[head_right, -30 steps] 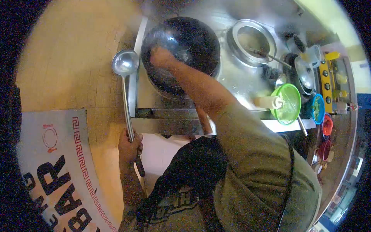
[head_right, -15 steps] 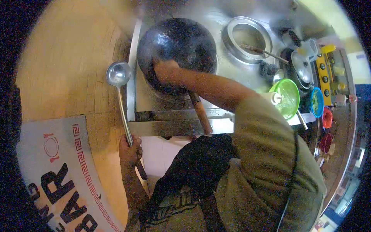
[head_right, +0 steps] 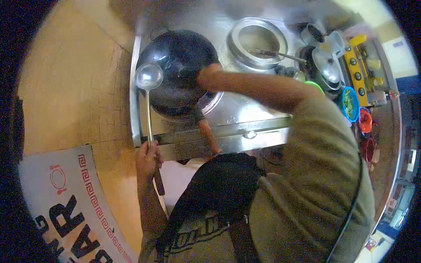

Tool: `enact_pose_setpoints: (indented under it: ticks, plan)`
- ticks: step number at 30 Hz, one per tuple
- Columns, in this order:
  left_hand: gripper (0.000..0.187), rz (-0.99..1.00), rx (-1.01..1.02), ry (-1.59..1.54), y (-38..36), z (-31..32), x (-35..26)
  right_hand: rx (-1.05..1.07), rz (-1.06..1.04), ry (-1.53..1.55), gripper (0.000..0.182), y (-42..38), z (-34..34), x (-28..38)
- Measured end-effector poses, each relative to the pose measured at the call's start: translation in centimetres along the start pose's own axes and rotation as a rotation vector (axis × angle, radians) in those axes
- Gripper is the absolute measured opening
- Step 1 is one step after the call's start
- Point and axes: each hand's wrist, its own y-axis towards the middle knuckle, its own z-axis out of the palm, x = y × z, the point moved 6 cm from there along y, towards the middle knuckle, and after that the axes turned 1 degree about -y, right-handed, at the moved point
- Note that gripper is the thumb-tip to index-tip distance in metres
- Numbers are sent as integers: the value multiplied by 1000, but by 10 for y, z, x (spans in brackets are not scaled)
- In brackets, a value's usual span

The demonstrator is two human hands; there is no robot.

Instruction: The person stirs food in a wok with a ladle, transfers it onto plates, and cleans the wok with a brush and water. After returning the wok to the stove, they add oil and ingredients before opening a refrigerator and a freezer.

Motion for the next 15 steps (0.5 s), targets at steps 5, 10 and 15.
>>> enact_pose_setpoints:
  ticks: [5,10,15]
  plan:
    - [29,-16,22,82,17,57,-13,-221,158,-152,18,-78,-40,-146]
    - [28,2,55,-22,47,116,-4,-457,285,92,44,-104,-19,-215]
    - [26,15,33,-102,80,178,4,60,76,1138,74,-120,58,-38]
